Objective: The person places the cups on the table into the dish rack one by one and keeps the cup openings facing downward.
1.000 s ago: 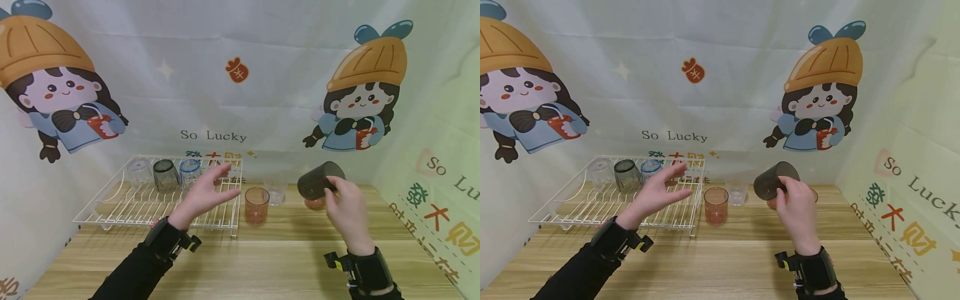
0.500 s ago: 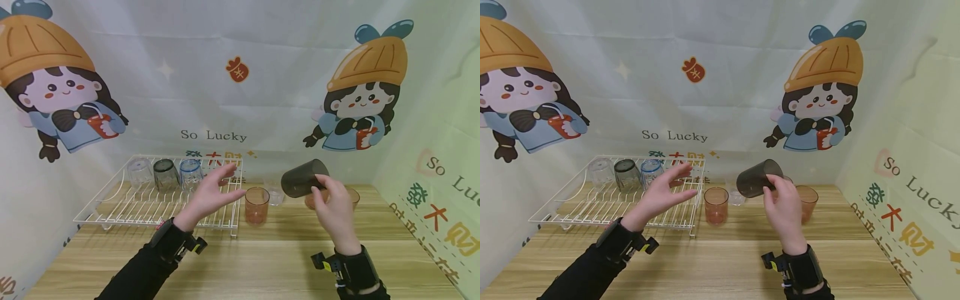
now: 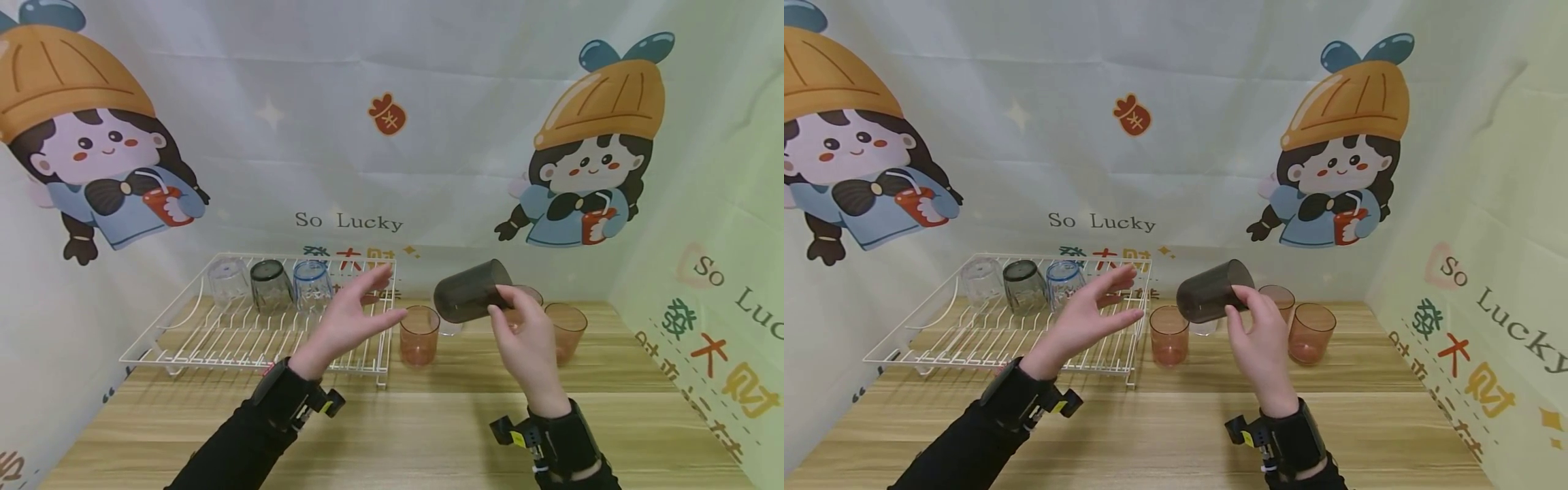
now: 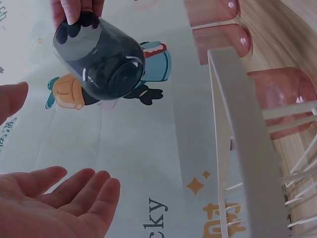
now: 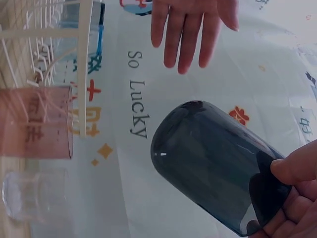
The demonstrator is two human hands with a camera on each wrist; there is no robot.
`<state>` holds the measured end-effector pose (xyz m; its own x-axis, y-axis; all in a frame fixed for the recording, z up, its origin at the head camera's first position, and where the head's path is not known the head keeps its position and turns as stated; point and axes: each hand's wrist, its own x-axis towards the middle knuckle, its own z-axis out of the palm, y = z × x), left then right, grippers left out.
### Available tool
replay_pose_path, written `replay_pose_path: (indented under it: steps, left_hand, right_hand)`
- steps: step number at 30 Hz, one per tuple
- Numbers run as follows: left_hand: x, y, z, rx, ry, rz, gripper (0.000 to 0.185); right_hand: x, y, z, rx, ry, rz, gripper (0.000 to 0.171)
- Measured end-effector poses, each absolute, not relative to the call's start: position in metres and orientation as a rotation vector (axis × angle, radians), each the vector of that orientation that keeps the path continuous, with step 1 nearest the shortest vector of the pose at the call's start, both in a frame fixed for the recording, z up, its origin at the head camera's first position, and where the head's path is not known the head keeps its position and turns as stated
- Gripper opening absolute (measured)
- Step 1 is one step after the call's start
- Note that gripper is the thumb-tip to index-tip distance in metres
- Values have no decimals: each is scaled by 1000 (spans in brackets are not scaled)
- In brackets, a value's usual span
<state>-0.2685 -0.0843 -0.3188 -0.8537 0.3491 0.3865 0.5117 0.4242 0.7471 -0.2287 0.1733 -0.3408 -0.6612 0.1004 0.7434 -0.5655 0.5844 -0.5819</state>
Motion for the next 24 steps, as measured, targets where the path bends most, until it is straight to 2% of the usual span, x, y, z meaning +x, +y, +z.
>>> replay_pose_path:
  steps: [24]
  left_hand:
    - [-264, -69, -326, -776, -2414, -1575, 79]
  right_hand:
    - [-224, 146, -340, 446, -1941, 1650, 23]
